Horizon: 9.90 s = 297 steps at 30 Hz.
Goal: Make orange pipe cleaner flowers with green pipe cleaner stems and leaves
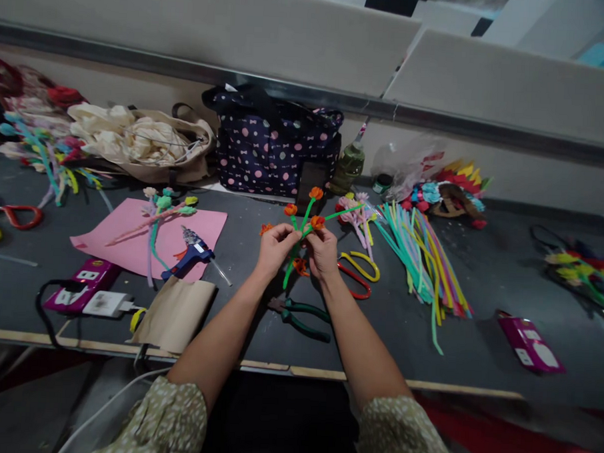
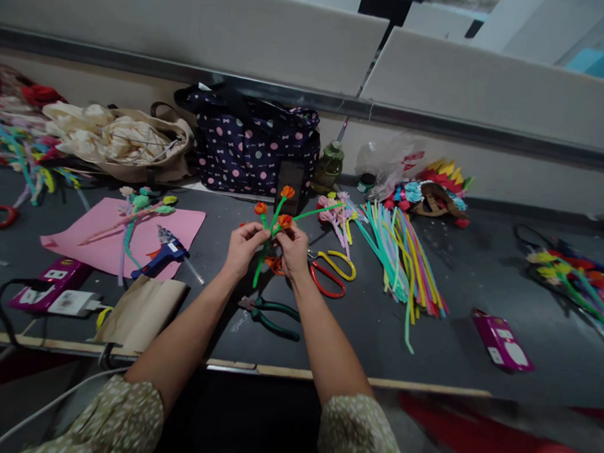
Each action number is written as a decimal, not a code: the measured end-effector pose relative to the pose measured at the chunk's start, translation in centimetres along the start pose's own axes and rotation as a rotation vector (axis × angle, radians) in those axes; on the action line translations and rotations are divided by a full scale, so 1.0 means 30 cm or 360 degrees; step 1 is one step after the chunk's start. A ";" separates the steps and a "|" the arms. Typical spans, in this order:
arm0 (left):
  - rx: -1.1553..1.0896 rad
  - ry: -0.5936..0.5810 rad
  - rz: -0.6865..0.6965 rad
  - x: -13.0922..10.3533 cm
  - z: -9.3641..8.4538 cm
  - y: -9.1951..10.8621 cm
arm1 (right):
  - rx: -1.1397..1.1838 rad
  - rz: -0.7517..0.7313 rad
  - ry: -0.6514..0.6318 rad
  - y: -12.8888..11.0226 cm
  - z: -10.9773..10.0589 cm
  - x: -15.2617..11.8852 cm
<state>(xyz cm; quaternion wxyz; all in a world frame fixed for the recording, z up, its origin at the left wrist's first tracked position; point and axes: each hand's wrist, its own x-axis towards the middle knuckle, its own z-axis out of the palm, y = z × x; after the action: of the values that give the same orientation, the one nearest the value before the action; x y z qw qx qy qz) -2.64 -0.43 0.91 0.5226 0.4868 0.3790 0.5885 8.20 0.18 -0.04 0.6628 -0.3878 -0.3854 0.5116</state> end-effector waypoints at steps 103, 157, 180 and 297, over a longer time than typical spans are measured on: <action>-0.0241 0.0083 -0.0291 0.032 -0.023 -0.028 | -0.0227 0.0059 -0.0187 0.006 -0.011 -0.005; -0.0345 -0.0075 -0.0254 0.022 -0.014 -0.028 | -0.0440 -0.0256 0.0015 0.006 -0.021 -0.004; -0.0519 -0.0015 -0.0281 0.021 -0.018 -0.012 | -0.0502 -0.0247 -0.0122 -0.005 -0.017 -0.014; -0.0297 0.0307 -0.0033 0.018 -0.004 -0.029 | -0.0441 -0.0229 -0.0120 -0.009 -0.001 -0.018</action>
<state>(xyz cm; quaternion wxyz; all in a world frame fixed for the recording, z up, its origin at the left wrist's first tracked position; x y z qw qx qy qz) -2.54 0.24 0.15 0.5327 0.3732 0.3760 0.6599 8.22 -0.39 0.12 0.6229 -0.4273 -0.5037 0.4190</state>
